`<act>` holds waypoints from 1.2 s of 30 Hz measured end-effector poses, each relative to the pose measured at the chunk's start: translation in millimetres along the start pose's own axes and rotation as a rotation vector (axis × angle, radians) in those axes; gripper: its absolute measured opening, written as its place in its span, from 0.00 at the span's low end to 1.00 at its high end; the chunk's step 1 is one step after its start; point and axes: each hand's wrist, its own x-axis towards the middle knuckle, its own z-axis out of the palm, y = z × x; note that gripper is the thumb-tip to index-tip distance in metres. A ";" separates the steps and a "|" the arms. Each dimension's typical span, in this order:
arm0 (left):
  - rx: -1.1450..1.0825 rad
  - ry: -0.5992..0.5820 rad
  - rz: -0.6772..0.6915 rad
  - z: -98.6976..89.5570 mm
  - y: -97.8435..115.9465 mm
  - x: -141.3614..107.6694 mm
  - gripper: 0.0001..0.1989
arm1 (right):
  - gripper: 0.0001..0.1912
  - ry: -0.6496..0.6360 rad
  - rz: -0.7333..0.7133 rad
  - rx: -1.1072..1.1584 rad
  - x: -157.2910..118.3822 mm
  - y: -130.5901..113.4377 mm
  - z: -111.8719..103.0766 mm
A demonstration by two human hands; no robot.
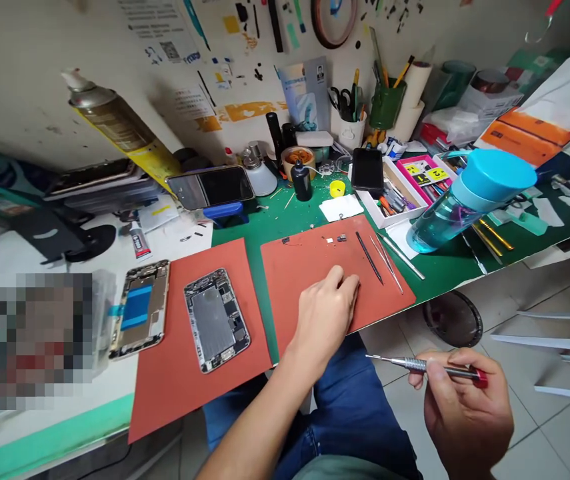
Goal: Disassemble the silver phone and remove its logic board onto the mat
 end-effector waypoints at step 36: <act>0.103 -0.033 0.188 1.3 -12.3 -16.7 0.21 | 0.13 -0.039 0.038 0.088 -5.8 -6.2 21.3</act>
